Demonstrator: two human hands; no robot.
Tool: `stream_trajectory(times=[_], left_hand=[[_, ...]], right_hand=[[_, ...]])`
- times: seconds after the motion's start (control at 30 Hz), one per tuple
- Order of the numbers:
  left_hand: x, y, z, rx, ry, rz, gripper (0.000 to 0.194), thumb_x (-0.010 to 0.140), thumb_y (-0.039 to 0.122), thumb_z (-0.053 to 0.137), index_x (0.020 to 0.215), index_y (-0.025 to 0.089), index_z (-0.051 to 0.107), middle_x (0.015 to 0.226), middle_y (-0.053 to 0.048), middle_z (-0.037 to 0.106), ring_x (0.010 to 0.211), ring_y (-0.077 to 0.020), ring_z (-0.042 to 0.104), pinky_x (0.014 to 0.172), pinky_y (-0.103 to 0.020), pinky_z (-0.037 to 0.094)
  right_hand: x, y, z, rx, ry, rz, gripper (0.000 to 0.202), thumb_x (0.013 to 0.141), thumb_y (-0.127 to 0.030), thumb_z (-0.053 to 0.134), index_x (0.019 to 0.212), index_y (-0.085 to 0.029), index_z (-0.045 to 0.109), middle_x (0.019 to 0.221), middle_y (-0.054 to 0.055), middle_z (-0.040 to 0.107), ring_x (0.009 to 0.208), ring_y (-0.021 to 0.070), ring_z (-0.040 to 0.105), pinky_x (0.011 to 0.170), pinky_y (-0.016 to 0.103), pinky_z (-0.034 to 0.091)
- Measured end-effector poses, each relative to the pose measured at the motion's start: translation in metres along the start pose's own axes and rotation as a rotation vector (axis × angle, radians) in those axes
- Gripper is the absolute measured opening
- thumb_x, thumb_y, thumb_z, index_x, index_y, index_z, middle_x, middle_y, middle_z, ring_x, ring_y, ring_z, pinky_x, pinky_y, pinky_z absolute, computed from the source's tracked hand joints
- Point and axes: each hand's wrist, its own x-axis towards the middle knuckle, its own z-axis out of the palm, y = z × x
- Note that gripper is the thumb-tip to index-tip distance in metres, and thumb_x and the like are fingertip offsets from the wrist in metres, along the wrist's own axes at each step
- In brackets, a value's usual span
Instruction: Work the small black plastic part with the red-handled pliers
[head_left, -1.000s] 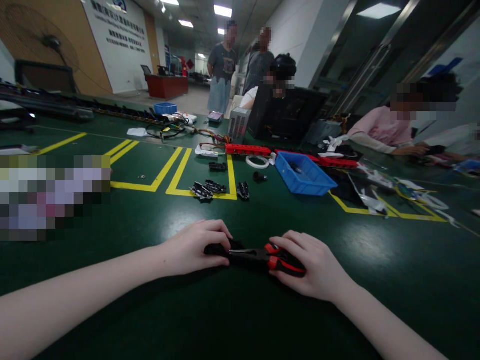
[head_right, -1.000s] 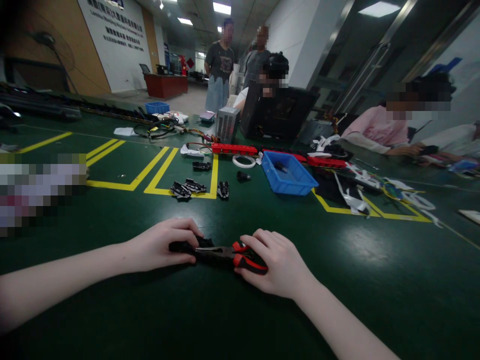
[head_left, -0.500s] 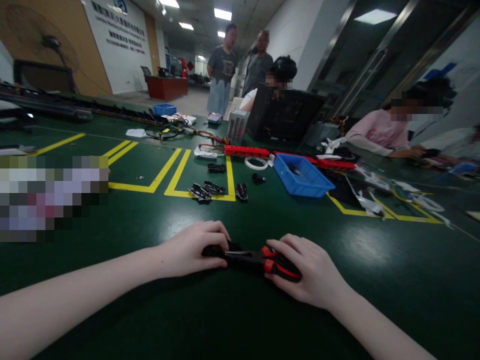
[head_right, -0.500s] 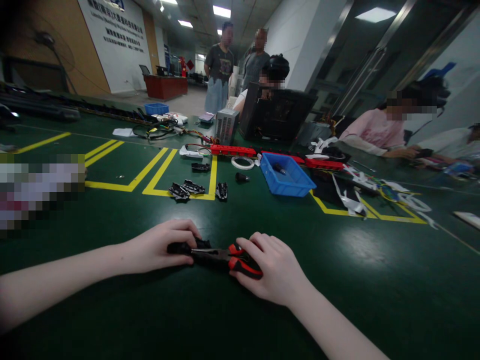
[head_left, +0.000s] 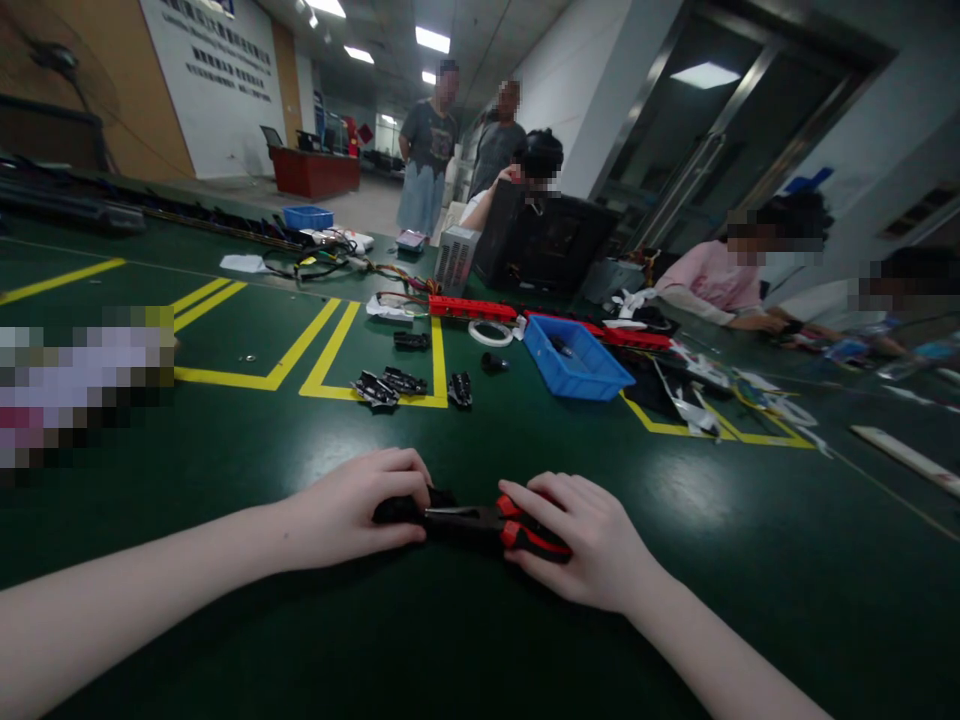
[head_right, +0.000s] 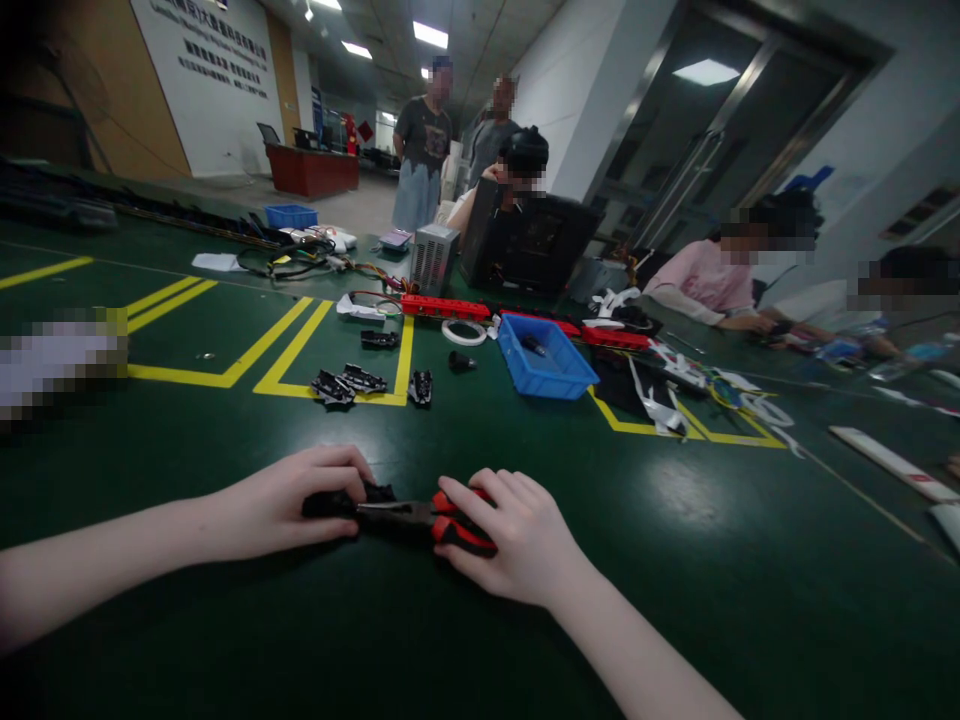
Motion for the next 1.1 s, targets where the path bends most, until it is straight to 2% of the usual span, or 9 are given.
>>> stream_trajectory(times=[0.17,0.4,0.7,1.1], left_hand=[[-0.001,-0.001,0.004,0.033,-0.011,-0.012,0.012,0.086,0.021,0.062,0.098,0.023,0.063,0.117,-0.004,0.057,0.106,-0.0227,0.055,0.091,-0.038,0.047],[-0.003,-0.008,0.009,0.084,0.026,0.047,0.018,0.088,0.019,0.056,0.104,0.024,0.063,0.122,-0.006,0.055,0.108,-0.0227,0.055,0.092,-0.038,0.049],[-0.001,-0.012,0.010,0.038,0.014,0.031,0.018,0.090,0.021,0.055,0.106,0.024,0.064,0.119,-0.006,0.056,0.106,-0.0230,0.055,0.089,-0.038,0.050],[0.000,-0.012,0.008,0.027,-0.009,0.016,0.016,0.092,0.023,0.055,0.105,0.025,0.064,0.119,-0.006,0.056,0.108,-0.0229,0.054,0.091,-0.037,0.048]], right_hand=[[0.000,0.001,-0.002,-0.008,0.008,0.001,0.051,0.082,-0.047,0.062,0.124,-0.019,0.061,0.096,0.008,0.065,0.078,0.0180,0.060,0.066,0.033,0.043],[-0.002,0.003,0.001,-0.011,0.028,0.005,0.053,0.080,-0.048,0.064,0.124,-0.019,0.059,0.096,0.007,0.066,0.082,0.0186,0.061,0.080,0.039,0.041],[-0.001,0.003,0.003,0.015,0.039,0.020,0.052,0.080,-0.047,0.064,0.125,-0.020,0.059,0.097,0.006,0.066,0.085,0.0191,0.063,0.094,0.046,0.039],[-0.003,0.007,0.000,0.003,0.070,-0.001,0.049,0.082,-0.045,0.063,0.124,-0.020,0.059,0.096,0.007,0.066,0.087,0.0196,0.063,0.097,0.048,0.038]])
